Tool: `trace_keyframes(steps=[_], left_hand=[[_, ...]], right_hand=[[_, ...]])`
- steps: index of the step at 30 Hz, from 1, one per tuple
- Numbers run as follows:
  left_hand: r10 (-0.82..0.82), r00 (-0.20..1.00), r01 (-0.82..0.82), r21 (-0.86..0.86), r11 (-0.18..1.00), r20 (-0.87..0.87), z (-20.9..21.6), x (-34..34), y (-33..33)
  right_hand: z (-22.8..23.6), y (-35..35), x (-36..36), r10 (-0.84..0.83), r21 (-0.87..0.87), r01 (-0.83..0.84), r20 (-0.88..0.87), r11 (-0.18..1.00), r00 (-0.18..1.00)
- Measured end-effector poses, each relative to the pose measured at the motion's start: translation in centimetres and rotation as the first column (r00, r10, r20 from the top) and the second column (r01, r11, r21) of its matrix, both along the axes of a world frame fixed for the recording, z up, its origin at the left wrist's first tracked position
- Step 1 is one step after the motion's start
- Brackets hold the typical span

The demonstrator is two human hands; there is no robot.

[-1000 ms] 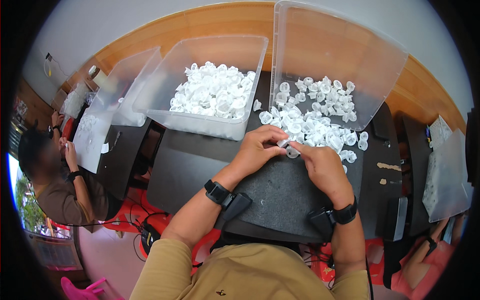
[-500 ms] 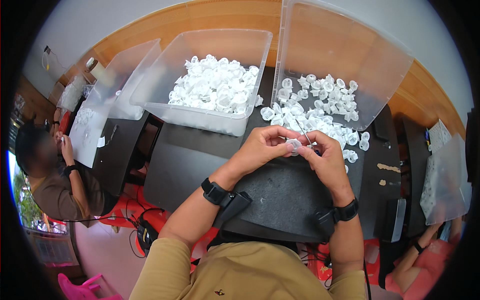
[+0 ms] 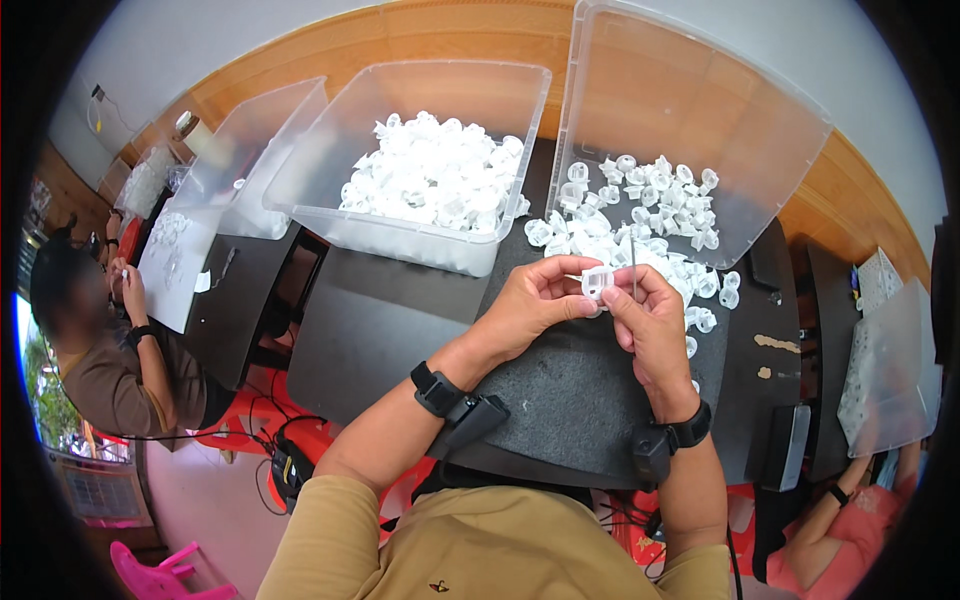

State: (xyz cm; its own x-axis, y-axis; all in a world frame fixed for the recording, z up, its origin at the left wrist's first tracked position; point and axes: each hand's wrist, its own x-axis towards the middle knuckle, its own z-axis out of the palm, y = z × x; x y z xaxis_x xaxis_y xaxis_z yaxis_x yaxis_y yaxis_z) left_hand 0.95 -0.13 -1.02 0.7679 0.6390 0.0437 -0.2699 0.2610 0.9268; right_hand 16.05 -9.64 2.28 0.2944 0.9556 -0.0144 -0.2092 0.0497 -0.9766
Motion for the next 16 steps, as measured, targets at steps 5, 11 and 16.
trace_keyframes(steps=[5,11,16], left_hand=[[0.070,0.995,-0.062,-0.094,0.994,0.076,0.1,0.1,0.0],[0.100,0.995,-0.100,-0.037,0.994,0.021,-0.3,-0.2,1.2],[0.109,0.994,-0.109,-0.006,0.994,-0.017,-1.0,-0.2,1.5]], right_hand=[[0.5,-0.1,-0.3,-0.018,0.013,0.016,0.111,1.000,0.994],[1.1,-1.0,-0.3,-0.111,0.087,0.070,0.727,0.994,0.677],[1.3,-1.1,-0.9,-0.014,-0.006,0.033,0.803,0.999,0.596]])
